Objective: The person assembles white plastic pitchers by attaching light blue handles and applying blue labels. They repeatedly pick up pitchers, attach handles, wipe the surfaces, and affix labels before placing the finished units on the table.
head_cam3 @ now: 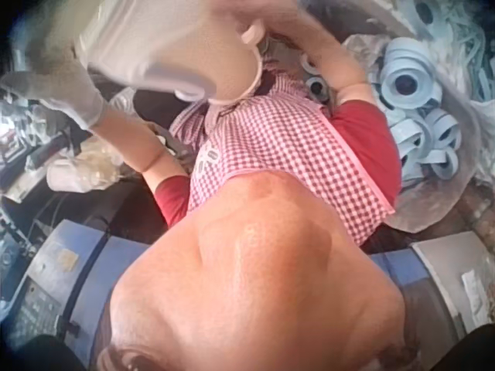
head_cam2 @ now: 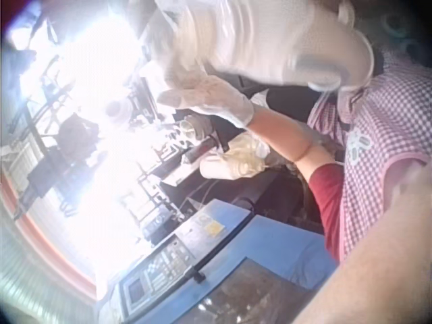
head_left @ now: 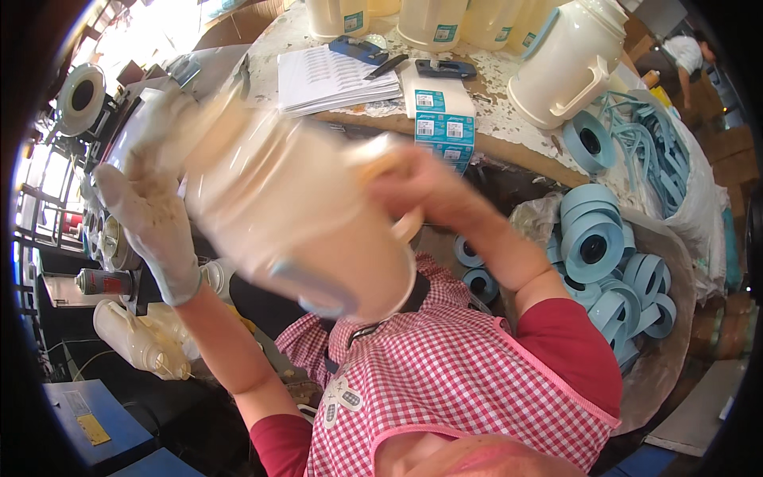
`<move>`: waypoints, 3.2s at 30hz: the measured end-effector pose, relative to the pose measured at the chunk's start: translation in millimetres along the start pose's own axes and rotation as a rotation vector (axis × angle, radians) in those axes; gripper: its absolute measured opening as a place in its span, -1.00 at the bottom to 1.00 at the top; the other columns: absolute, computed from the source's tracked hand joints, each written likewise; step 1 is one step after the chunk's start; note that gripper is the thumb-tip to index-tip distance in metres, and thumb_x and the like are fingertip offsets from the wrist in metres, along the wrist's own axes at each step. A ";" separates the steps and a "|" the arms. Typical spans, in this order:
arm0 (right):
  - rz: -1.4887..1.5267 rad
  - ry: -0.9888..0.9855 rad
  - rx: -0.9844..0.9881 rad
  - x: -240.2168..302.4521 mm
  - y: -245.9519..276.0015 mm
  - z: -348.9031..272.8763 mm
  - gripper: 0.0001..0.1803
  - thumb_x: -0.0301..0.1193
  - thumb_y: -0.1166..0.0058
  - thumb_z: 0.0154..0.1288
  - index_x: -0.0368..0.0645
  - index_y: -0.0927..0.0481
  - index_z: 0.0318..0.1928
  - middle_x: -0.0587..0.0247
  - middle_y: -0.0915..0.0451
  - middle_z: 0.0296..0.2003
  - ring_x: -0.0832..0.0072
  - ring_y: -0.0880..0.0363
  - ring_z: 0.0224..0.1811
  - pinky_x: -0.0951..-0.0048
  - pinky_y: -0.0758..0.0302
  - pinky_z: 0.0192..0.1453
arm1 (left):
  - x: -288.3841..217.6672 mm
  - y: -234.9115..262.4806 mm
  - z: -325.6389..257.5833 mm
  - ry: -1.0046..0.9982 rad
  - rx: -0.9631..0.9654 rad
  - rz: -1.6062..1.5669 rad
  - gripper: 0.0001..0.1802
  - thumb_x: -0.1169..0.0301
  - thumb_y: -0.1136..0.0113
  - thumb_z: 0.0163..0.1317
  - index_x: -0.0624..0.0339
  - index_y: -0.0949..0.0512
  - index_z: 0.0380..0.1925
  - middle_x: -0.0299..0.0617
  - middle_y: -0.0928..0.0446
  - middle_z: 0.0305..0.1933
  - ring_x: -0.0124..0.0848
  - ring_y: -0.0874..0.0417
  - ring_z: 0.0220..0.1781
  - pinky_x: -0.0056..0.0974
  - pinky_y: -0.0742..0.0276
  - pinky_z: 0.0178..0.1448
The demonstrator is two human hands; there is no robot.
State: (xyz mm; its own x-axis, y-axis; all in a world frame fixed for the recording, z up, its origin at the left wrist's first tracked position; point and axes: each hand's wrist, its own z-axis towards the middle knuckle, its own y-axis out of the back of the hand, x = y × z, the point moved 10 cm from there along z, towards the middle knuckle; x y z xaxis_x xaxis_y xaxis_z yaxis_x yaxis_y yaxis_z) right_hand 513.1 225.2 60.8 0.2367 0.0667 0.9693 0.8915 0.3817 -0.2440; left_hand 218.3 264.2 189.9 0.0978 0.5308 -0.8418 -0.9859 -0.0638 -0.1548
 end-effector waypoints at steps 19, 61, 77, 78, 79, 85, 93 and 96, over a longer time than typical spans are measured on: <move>-0.089 0.853 -0.855 187.4 279.6 -9.6 -0.70 -0.27 -0.44 0.38 -0.03 -0.53 -0.32 0.52 -0.49 -0.55 0.73 -0.29 -0.63 0.58 -0.23 -0.57 | 133.0 71.3 -133.4 0.496 -0.091 0.148 -0.41 0.09 0.26 0.74 0.34 -0.66 0.07 -0.06 -0.71 0.10 -0.32 -0.73 0.14 -0.16 -0.56 0.40; -1.601 0.095 -0.432 -20.0 141.3 238.5 -0.58 0.02 0.02 0.53 -0.08 -0.60 -0.15 0.03 -0.75 -0.28 0.00 -0.74 -0.17 0.03 -0.60 -0.10 | 253.3 172.5 -95.8 0.878 -0.189 0.346 -0.62 0.08 -0.37 0.42 0.23 -0.71 -0.20 -0.28 -0.69 -0.29 -0.52 -0.68 -0.33 -0.37 -0.61 -0.18; -1.300 0.331 -0.394 -9.8 70.7 209.1 -0.53 0.08 -0.34 0.38 -0.09 -0.63 -0.30 0.34 -0.66 -0.46 0.44 -0.62 -0.43 0.36 -0.49 -0.30 | 180.2 201.5 -109.2 0.299 -0.423 0.527 -0.61 0.22 -0.38 0.43 0.32 -0.68 0.05 -0.13 -0.73 0.04 -0.46 -0.69 -0.06 -0.33 -0.62 0.12; -1.106 0.276 -0.290 -23.5 29.6 188.8 -0.57 0.01 -0.38 0.38 -0.10 -0.64 -0.29 0.39 -0.67 -0.46 0.51 -0.61 -0.42 0.41 -0.51 -0.30 | 163.9 199.8 -130.8 0.290 -0.461 0.428 -0.69 0.31 -0.36 0.45 0.32 -0.69 0.04 -0.13 -0.73 0.07 -0.48 -0.69 -0.05 -0.36 -0.61 0.10; -0.899 0.225 -0.192 -39.2 -10.2 170.9 -0.62 -0.07 -0.41 0.37 -0.12 -0.64 -0.28 0.43 -0.67 -0.46 0.59 -0.60 -0.42 0.46 -0.52 -0.29 | 153.2 194.9 -154.2 0.345 -0.426 0.358 -0.79 0.39 -0.28 0.50 0.30 -0.72 -0.02 -0.12 -0.69 0.17 -0.52 -0.68 -0.04 -0.42 -0.60 0.03; -0.500 -0.070 0.270 -152.2 -134.9 121.2 -0.62 -0.19 -0.52 0.28 -0.18 -0.61 -0.33 0.57 -0.49 -0.45 0.76 -0.36 -0.38 0.62 -0.34 -0.26 | 111.5 139.7 -199.6 0.308 -0.292 0.455 -0.75 0.30 -0.24 0.50 0.26 -0.76 -0.17 0.15 -0.39 0.54 -0.08 -0.46 0.54 -0.11 -0.36 0.56; -0.743 -0.001 0.274 -153.0 -143.5 121.6 -0.47 -0.01 -0.52 0.21 -0.21 -0.58 -0.40 0.50 -0.45 -0.49 0.68 -0.36 -0.38 0.54 -0.35 -0.27 | 113.7 125.1 -195.5 0.278 -0.194 0.799 -0.78 0.37 -0.43 0.23 0.35 -0.72 -0.35 0.17 -0.48 0.47 0.00 -0.53 0.47 -0.09 -0.45 0.49; -0.770 -0.005 0.279 -156.6 -141.1 124.9 -0.44 0.03 -0.53 0.19 -0.22 -0.58 -0.41 0.48 -0.46 -0.50 0.64 -0.38 -0.39 0.51 -0.37 -0.27 | 109.4 119.5 -189.8 0.246 -0.180 0.887 -0.78 0.36 -0.44 0.18 0.35 -0.70 -0.40 0.18 -0.50 0.44 0.02 -0.56 0.42 -0.10 -0.48 0.45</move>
State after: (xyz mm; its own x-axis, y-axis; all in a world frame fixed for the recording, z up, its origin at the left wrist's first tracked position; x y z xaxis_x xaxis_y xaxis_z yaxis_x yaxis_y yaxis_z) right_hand 302.1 276.1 -52.8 -0.4046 -0.3041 0.8624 0.6746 0.5374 0.5060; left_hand 137.0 154.3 -18.9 -0.6332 0.0333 -0.7733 -0.6804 -0.5002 0.5356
